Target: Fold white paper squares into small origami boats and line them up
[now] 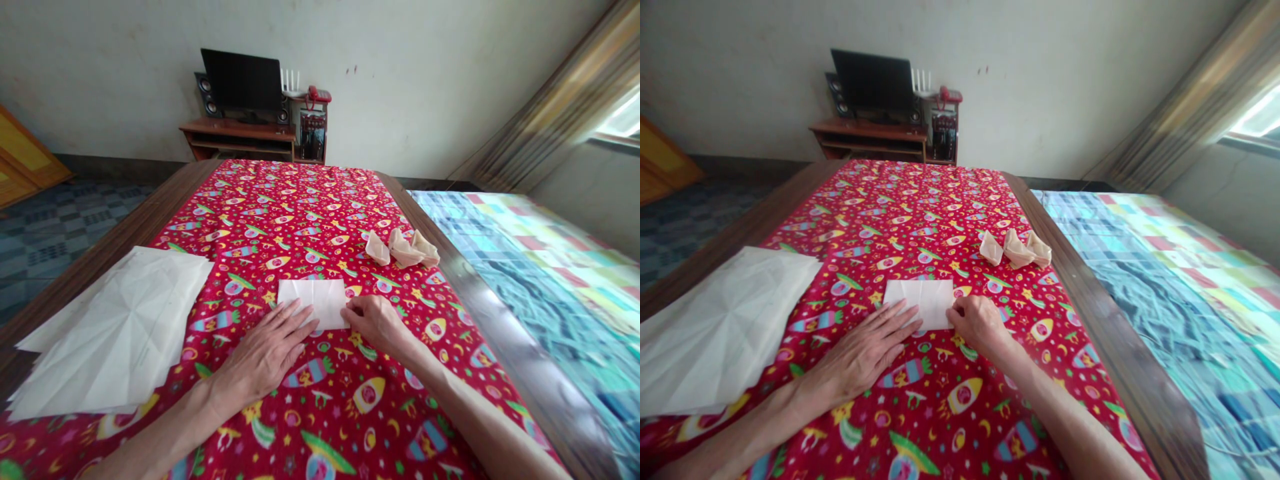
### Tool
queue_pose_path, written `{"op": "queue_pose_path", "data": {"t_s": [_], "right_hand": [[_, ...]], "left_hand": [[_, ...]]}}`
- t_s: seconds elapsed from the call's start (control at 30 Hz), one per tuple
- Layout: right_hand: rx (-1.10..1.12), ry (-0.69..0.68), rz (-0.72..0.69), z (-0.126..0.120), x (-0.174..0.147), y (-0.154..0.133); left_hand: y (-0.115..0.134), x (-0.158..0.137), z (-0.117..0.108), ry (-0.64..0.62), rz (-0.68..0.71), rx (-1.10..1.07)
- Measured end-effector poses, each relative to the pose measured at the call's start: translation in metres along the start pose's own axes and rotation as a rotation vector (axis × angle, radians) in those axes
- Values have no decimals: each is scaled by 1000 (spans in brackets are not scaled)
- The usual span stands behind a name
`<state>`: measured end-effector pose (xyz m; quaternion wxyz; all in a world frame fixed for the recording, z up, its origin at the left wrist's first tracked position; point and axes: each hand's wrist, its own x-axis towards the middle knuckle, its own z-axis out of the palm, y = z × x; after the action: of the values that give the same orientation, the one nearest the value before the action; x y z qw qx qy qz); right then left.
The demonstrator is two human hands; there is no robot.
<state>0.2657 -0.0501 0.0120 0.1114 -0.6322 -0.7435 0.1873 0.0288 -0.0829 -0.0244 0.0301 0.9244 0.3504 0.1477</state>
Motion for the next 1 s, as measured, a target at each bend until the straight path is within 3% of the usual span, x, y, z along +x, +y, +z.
{"op": "queue_pose_path", "data": {"t_s": [0.47,0.6,0.67,0.73,0.8,0.87,1.0], "right_hand": [[-44,21,-16,4,-1,3],[-171,127,-55,7,-7,3],[-261,249,-153,10,-14,-1],[-339,343,-347,16,-23,-6],[-370,322,-605,24,-32,-11],[-359,236,-772,31,-40,-13],[-323,82,-728,34,-50,-4]], "left_hand": [[-1,1,-2,-38,3,32],[-2,0,1,-36,9,35],[-3,0,3,-38,3,37],[-2,0,3,-43,6,36],[-1,0,3,-35,13,39],[0,1,1,-23,16,46],[1,0,-4,-24,29,85]]}}
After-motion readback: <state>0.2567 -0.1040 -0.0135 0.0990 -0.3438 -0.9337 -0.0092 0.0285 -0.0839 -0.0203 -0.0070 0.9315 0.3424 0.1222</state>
